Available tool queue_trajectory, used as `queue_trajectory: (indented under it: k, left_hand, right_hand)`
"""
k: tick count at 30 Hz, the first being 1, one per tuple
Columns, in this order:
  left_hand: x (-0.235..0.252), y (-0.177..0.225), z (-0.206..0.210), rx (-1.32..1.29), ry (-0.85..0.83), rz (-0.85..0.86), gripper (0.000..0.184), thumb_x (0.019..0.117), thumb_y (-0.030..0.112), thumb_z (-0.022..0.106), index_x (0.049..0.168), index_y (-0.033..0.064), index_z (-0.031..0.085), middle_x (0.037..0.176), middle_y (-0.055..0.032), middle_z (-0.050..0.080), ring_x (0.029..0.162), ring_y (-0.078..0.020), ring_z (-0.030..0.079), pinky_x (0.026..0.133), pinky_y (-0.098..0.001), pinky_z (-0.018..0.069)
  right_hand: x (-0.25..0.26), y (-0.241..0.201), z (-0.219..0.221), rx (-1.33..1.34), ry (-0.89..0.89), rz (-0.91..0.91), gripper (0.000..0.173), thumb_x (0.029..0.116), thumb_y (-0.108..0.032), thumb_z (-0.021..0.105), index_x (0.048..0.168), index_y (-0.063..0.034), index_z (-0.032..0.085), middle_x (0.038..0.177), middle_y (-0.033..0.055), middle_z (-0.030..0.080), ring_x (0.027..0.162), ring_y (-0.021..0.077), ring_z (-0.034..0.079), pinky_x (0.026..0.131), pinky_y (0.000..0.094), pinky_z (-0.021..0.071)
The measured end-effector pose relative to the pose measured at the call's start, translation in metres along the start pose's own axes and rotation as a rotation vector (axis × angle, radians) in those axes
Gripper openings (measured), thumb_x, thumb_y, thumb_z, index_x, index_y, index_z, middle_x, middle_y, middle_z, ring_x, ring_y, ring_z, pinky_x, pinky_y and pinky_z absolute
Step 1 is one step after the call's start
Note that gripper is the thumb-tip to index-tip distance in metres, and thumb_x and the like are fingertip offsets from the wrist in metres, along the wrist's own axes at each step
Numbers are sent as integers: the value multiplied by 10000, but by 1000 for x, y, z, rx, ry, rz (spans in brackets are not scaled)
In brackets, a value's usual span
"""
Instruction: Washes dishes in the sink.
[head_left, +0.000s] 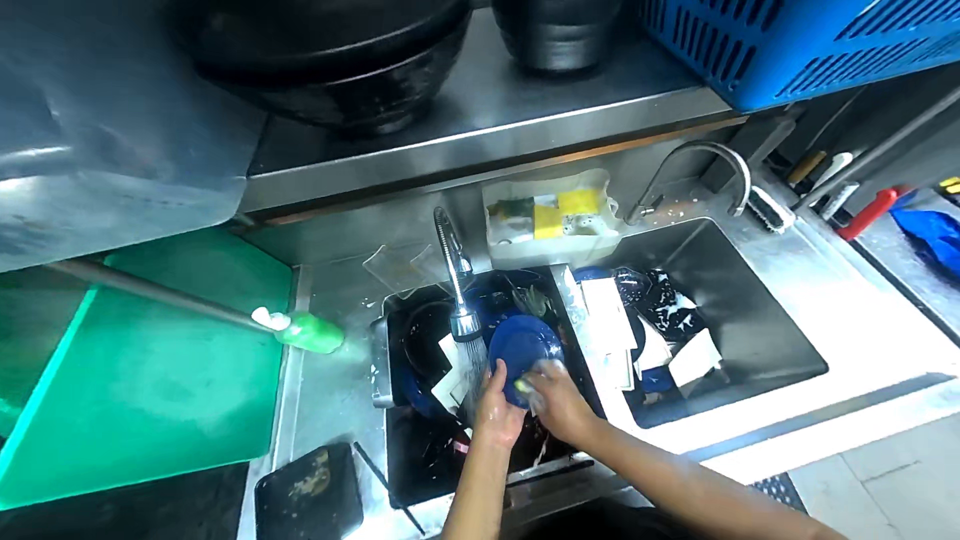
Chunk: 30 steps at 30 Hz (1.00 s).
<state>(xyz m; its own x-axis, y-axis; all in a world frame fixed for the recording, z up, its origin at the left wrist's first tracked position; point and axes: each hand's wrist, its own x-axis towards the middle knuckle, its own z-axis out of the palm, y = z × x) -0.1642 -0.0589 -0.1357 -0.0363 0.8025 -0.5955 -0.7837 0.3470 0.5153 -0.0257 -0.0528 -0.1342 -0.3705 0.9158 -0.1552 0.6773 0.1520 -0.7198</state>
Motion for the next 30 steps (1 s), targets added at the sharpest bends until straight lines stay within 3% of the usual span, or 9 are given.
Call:
queue_trajectory:
  k: [2,6,10,12,17,21,24,28,30]
  left_hand:
    - [-5,0,12,98,-23,5,433,1106,294,417,1522,178,382,1271,-163,641,1123,-294,658,932,-512,564]
    - [-8,4,20,103,-136,16,542,1069,114,474,1577,225,321,1373,-215,584,1184,-373,632,958,-579,548]
    - [-5,7,17,65,-143,86,487,1074,147,460,1546,172,340,1297,-209,617,1123,-331,655,934,-532,565]
    - [-10,11,26,96,-125,91,447,1087,184,453,1526,181,369,1249,-163,643,1090,-281,668,919,-485,575]
    - [-20,17,39,103,-233,60,630,1021,58,539,1578,243,312,1378,-226,572,1181,-384,626,965,-597,537]
    - [-17,26,37,104,-241,60,442,1085,230,466,1518,181,392,1293,-193,629,1143,-329,652,956,-553,552]
    - [-17,32,28,32,-267,44,476,1073,418,457,1454,133,455,1295,-181,629,1172,-309,637,985,-544,539]
    - [-20,28,36,-28,-295,-20,517,1051,435,511,1483,160,438,1376,-204,585,1231,-369,604,1000,-608,514]
    - [-21,31,43,-55,-296,-23,477,1059,449,483,1442,164,488,1348,-184,607,1211,-346,617,994,-590,520]
  right_hand:
    - [17,-7,-7,43,80,-38,280,1021,-243,582,1216,-103,725,1307,162,642,1296,336,556,1132,523,439]
    - [42,21,-25,28,337,15,230,1005,-201,615,1170,-84,725,1244,185,643,1205,382,588,1031,575,500]
    - [6,-1,-14,70,110,10,296,1024,-250,557,1201,-70,712,1261,173,658,1247,350,586,1108,530,454]
    - [13,-15,-20,83,123,-53,292,1033,-260,559,1201,-83,719,1257,157,667,1254,333,587,1111,523,454]
    - [61,-8,-48,93,529,-33,223,1007,-193,613,1146,-68,735,1178,161,671,1150,355,619,1004,553,517]
    - [38,-32,-38,87,342,-172,213,1003,-220,607,1141,-144,750,1209,90,678,1219,294,587,1050,528,494]
    - [29,-31,-37,-30,167,-320,226,1041,-288,555,1140,-207,741,1216,19,663,1218,227,573,1047,468,493]
    - [46,-33,-53,-100,414,-267,177,1004,-242,627,1103,-180,760,1160,64,671,1152,282,604,976,510,529]
    - [42,-38,-52,-131,416,-272,166,1001,-224,625,1103,-188,751,1178,61,656,1159,288,590,965,516,522]
